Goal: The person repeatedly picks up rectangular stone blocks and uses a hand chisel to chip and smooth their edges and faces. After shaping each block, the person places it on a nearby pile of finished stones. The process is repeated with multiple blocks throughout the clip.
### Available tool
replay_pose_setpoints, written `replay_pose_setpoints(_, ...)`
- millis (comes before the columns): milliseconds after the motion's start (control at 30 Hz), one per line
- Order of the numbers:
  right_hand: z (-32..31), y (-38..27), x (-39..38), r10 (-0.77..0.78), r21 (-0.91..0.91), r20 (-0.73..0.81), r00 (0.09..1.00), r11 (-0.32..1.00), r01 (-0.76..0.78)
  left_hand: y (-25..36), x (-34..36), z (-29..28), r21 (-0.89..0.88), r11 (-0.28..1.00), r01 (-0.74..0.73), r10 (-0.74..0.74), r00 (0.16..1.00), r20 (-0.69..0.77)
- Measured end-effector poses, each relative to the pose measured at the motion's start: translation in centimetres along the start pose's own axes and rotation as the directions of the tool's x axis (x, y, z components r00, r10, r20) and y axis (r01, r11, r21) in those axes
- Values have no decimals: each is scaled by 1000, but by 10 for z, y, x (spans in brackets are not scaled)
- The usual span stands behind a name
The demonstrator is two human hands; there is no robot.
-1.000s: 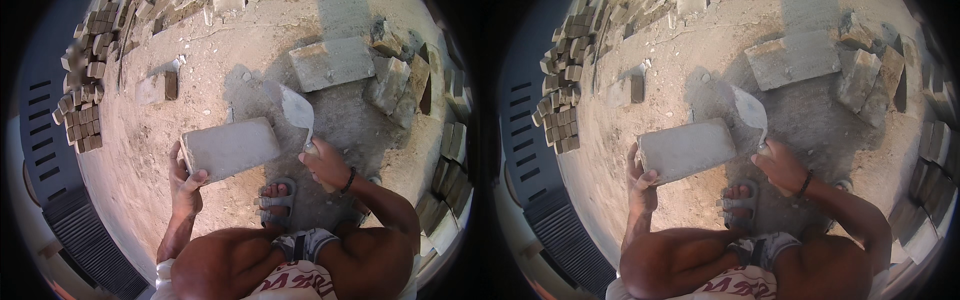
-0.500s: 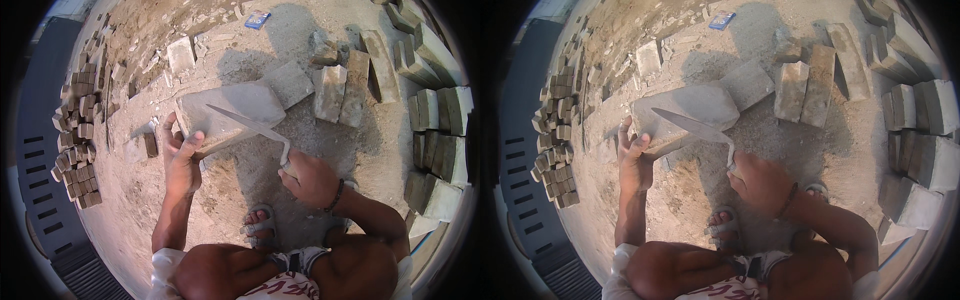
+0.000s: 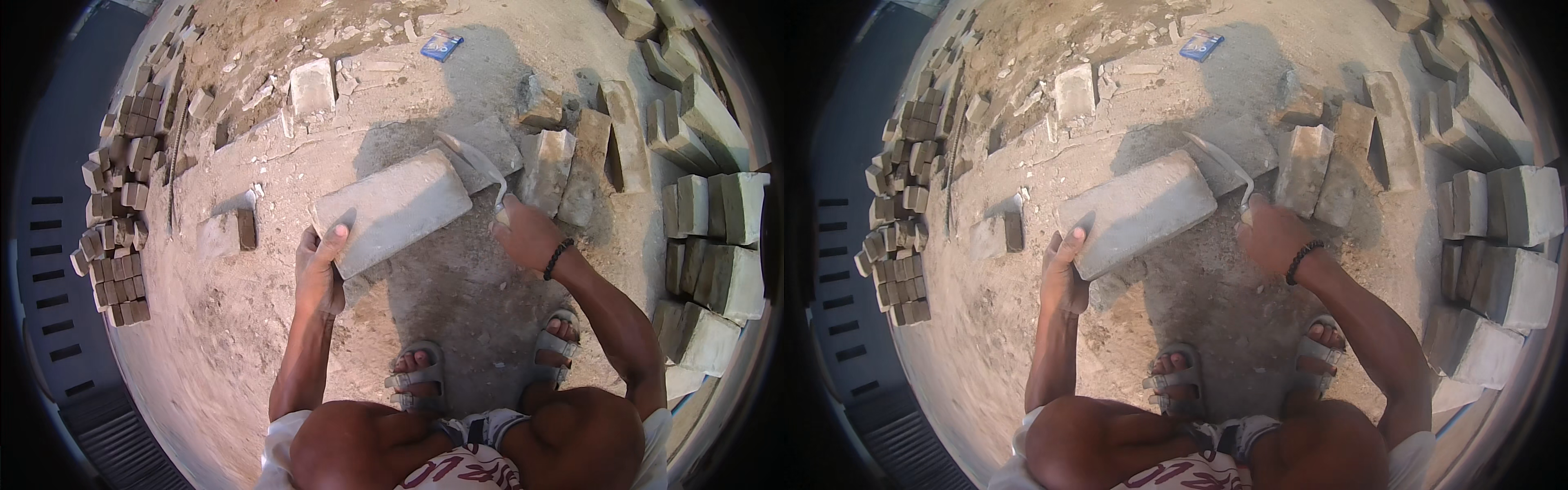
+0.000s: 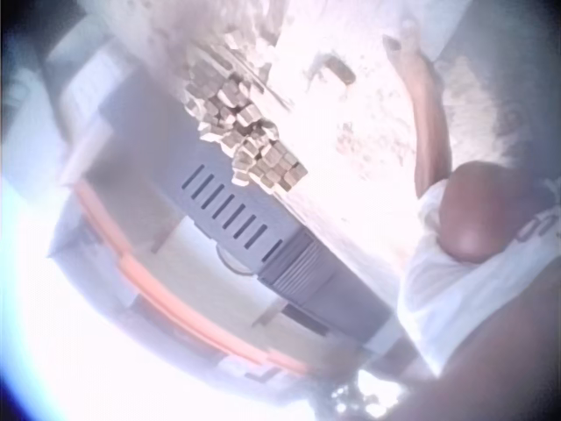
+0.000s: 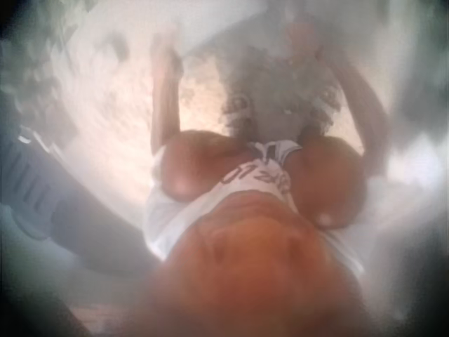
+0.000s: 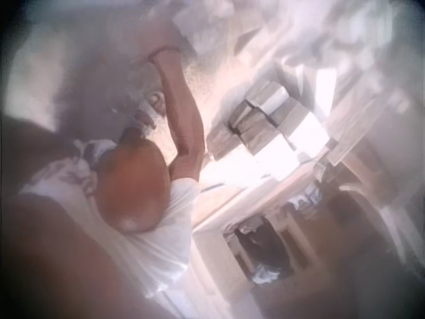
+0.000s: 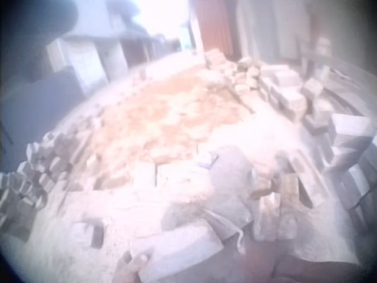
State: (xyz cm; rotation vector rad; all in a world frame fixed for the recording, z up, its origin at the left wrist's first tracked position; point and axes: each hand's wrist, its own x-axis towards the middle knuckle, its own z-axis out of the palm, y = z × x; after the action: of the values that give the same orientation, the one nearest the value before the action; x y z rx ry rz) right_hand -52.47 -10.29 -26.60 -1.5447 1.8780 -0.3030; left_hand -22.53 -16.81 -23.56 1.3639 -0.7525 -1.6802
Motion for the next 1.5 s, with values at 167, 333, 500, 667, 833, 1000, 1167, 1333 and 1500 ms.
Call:
replay_pose_setpoints(167, -1, -38, -33, -86, 158, 9, 996, 984, 83, -2, -12, -5, 12, 997, -72, 72, 997, -40)
replay_pose_setpoints(333, 32, 19, -21, -69, 158, -50, 996, 984, 76, -15, -25, 6, -5, 991, -130, 130, 991, -8)
replay_pose_setpoints(500, 30, -17, -49, -68, 299, -55, 996, 951, 81, -27, -38, 11, 139, 950, -281, 279, 960, 33)
replay_pose_setpoints(667, -14, -9, -53, -5, 164, -150, 989, 986, 30, -32, -51, 21, 321, 836, -445, 426, 895, 132)
replay_pose_setpoints(833, -83, -63, -95, -317, 97, -114, 941, 940, 329, -42, -55, 14, 625, 534, -570, 504, 808, 307)
replay_pose_setpoints(1000, -72, -56, -88, -325, -159, 259, 910, 915, 372, -45, -61, 19, 669, 395, -629, 428, 771, 472)
replay_pose_setpoints(1167, -73, -7, -52, -171, -247, 155, 973, 947, 206, -56, -58, 24, 732, 374, -569, 506, 787, 354)
replay_pose_setpoints(1333, -44, -37, -88, -227, -42, 242, 943, 969, 244, -73, -63, 18, 629, 466, -622, 515, 769, 379)
replay_pose_setpoints(1500, -46, 16, -46, 32, -262, 212, 977, 965, 25, -64, -65, 23, 673, 340, -656, 517, 729, 449)
